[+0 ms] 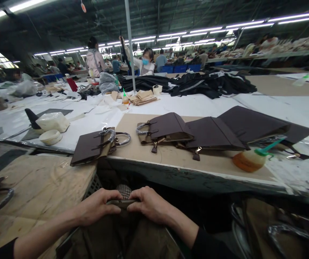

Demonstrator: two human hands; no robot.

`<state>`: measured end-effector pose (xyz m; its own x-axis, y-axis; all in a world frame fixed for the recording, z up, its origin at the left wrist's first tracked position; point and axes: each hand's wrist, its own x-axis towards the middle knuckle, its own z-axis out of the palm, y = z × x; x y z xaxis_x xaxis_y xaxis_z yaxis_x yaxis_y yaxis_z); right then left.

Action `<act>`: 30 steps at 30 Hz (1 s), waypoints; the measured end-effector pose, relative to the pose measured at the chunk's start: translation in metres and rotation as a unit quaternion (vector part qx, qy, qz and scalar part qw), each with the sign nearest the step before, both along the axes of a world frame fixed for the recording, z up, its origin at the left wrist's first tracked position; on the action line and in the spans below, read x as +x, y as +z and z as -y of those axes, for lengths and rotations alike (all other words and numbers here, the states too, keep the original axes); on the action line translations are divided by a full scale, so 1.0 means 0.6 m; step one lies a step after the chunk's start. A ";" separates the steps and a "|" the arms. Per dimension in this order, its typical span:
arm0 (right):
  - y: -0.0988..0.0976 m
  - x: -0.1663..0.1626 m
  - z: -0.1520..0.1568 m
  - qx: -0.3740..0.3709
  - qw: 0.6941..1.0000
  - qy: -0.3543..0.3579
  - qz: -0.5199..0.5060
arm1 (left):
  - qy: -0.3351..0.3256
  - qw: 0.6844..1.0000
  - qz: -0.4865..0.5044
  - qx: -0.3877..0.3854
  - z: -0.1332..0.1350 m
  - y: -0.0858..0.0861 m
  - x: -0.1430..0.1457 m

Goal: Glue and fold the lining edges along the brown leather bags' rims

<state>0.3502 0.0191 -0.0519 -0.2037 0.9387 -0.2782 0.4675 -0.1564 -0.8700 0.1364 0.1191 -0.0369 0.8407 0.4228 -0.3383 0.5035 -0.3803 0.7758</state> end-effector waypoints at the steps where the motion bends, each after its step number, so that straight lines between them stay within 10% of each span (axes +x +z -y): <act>1: 0.001 -0.001 0.001 -0.001 1.000 0.001 -0.004 | -0.005 1.000 0.002 -0.003 -0.001 0.003 0.001; 11: 0.029 0.003 0.029 -0.023 0.997 0.044 -0.064 | 0.002 0.963 0.012 -0.268 0.027 0.009 -0.009; 18: 0.029 0.000 0.042 0.014 0.998 0.048 0.037 | -0.035 0.989 -0.032 -0.142 0.019 0.015 -0.033; 30: 0.045 -0.014 -0.020 0.036 0.981 0.178 0.068 | 0.029 0.963 -0.050 -0.262 0.022 0.008 -0.039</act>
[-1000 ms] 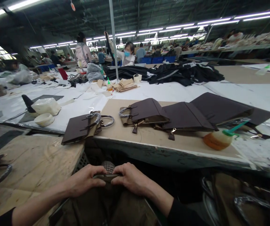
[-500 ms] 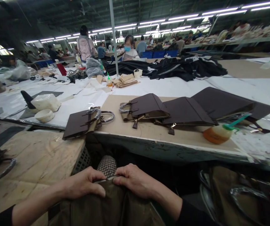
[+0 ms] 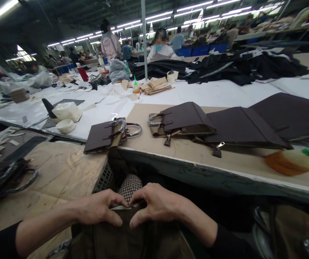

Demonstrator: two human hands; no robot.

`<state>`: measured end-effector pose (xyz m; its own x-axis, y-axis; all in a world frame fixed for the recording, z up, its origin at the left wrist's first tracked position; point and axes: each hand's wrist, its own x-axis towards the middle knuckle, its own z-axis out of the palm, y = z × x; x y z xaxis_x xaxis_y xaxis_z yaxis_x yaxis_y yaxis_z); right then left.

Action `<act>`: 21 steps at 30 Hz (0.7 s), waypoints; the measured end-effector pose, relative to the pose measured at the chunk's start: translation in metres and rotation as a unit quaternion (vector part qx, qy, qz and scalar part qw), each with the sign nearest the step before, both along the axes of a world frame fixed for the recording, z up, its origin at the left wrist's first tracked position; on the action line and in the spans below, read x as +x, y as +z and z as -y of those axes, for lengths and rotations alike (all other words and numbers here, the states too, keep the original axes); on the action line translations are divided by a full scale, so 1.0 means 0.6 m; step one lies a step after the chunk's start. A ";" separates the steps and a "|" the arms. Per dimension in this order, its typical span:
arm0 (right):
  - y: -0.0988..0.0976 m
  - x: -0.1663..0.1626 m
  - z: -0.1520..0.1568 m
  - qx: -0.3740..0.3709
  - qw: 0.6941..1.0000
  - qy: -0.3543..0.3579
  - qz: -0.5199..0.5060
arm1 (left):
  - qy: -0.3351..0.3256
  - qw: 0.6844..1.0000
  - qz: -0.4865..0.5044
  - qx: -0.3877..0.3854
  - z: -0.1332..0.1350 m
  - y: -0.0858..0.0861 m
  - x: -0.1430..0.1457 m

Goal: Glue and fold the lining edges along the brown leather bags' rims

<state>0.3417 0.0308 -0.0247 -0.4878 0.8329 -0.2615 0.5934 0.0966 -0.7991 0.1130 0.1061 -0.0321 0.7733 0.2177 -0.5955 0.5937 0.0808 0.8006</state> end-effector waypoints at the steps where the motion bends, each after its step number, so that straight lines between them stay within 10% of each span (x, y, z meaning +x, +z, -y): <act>1: -0.003 -0.003 -0.006 0.024 1.000 0.011 0.016 | -0.002 1.000 0.004 0.004 0.002 -0.001 -0.001; 15: -0.039 -0.012 -0.006 0.020 0.999 0.009 -0.029 | 0.066 0.997 0.010 -0.048 0.022 -0.021 -0.007; 21: -0.047 -0.005 0.006 0.013 0.999 -0.002 -0.032 | 0.063 0.996 -0.007 0.065 0.029 -0.029 -0.005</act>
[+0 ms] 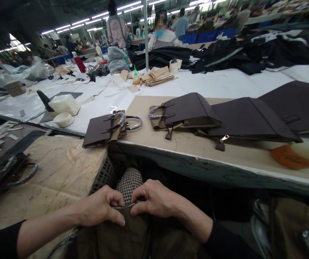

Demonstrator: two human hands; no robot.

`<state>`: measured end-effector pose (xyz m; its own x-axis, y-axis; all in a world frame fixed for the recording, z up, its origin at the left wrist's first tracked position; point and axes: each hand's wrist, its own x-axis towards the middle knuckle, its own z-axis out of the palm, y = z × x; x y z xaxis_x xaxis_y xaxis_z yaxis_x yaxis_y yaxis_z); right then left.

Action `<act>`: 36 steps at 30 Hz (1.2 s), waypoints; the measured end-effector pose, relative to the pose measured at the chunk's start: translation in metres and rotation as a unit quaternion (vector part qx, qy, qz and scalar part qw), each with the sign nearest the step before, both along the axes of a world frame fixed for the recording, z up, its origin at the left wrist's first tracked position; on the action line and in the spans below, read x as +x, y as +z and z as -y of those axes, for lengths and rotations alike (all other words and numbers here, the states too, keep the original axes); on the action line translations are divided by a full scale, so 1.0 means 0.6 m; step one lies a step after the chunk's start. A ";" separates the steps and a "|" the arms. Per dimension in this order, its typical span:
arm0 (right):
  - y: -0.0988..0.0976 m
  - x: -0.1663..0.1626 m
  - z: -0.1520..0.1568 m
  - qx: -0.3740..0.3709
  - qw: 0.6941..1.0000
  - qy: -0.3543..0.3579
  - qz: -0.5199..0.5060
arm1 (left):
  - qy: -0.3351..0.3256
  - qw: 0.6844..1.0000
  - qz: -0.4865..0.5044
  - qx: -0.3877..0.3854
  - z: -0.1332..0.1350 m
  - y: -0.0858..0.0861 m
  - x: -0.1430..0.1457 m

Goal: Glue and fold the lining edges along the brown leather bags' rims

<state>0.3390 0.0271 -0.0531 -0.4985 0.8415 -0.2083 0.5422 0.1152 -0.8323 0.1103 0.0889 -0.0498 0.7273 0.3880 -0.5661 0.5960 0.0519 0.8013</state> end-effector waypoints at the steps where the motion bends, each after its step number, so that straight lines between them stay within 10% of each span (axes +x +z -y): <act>1: -0.002 0.001 0.003 -0.008 1.000 -0.005 -0.001 | -0.008 0.999 0.000 0.039 0.001 0.000 0.000; 10: 0.015 0.005 0.019 -0.050 0.999 0.014 -0.017 | -0.105 0.921 -0.058 0.371 0.032 0.022 0.010; 23: 0.008 0.000 0.032 -0.097 0.995 -0.010 -0.037 | -0.028 0.999 0.041 -0.009 0.019 0.043 -0.006; 36: 0.026 -0.024 0.046 -0.033 0.999 0.000 0.013 | -0.104 0.938 -0.004 0.331 0.055 0.051 -0.027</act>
